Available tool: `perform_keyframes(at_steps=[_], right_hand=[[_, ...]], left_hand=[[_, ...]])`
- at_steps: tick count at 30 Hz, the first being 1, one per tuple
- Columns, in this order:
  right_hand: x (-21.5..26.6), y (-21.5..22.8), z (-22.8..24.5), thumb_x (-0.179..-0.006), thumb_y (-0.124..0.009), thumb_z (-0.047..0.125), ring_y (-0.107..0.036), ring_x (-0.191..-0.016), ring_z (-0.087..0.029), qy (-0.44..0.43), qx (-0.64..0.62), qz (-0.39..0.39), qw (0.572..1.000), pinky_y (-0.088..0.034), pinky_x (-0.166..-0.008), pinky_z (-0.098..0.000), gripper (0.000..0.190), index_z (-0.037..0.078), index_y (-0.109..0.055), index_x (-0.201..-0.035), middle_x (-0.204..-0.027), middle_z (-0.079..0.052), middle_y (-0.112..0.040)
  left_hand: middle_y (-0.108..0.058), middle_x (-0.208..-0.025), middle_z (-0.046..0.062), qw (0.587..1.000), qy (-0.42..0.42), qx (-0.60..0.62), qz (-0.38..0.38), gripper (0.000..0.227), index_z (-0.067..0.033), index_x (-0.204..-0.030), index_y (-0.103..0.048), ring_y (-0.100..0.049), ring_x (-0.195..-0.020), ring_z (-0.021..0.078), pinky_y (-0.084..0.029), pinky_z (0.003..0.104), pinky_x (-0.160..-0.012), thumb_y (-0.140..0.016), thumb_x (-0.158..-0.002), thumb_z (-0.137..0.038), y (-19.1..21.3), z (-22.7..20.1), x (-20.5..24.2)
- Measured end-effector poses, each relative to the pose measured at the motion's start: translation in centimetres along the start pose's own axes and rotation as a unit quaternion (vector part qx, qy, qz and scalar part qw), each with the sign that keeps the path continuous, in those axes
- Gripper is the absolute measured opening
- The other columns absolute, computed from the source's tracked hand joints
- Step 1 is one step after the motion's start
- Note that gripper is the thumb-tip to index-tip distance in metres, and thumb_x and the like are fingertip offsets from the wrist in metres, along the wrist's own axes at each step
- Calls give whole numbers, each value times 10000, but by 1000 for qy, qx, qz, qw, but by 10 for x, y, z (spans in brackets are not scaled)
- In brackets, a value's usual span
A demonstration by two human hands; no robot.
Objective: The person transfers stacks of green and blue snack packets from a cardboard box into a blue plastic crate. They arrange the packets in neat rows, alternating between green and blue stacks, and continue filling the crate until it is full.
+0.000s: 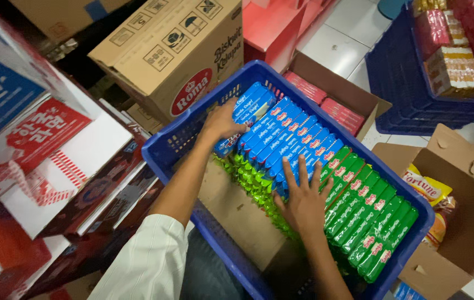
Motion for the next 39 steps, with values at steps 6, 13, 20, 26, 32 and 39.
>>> perform_keyframes(at_steps=[6,13,20,26,32,39], right_hand=[[-3,-5,-1,-885,-630,541,-169,-1515,-534,-9,5,14,1000,-195,-1116,-788,947,395,-123,-1671,-1710,-122,-180],[-4,-6,-2,-844,-683,481,-180,-1507,-545,-7,-2,-10,1000,-193,-1113,-792,976,378,-168,-1667,-1702,-127,-203],[-6,-5,0,-842,-687,466,-167,-1512,-548,-9,-1,-14,1000,-189,-1107,-795,973,368,-182,-1668,-1700,-136,-216],[-2,-2,1,-864,-675,464,-166,-1519,-536,-8,3,-11,1000,-203,-1115,-784,966,367,-156,-1674,-1706,-133,-203],[-4,-4,-6,-882,-671,498,-154,-1519,-536,-8,-30,18,999,-165,-1117,-796,941,376,-170,-1670,-1711,-127,-191],[-3,19,-19,-910,-588,629,-95,-1557,-492,-24,-78,119,990,-141,-1149,-780,896,408,-156,-1664,-1734,-79,-150]], left_hand=[[-644,-1362,283,999,-24,14,42,922,-97,-1580,-402,-606,-1303,444,-464,574,-1116,-811,-819,-418,6,-28,-12],[-551,-1474,303,995,-82,-35,38,763,-45,-1583,-371,-535,-1363,491,-390,647,-1135,-439,-1023,-560,-32,-22,-37],[-493,-1504,294,987,-45,-149,-46,735,-41,-1602,-315,-561,-1298,522,-448,683,-1041,-171,-1089,-547,-46,-36,-19],[-412,-1579,251,977,-40,-188,-91,707,-45,-1638,-221,-499,-1336,497,-416,622,-1062,-215,-1101,-505,-45,-65,13],[-559,-1413,295,993,29,-79,-88,950,-65,-1578,-342,-616,-1199,527,-508,631,-916,-451,-919,-742,-49,-53,-19],[-596,-1346,345,994,23,-72,-84,1008,-38,-1512,-431,-643,-1154,531,-514,640,-857,-492,-884,-823,-46,-57,-13]])
Point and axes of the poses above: each hand's wrist, its own x-axis away from the middle knuckle, its own y-axis out of the back of the hand, z = x × y, the point moved 2 cm from there along -x, towards the middle knuckle
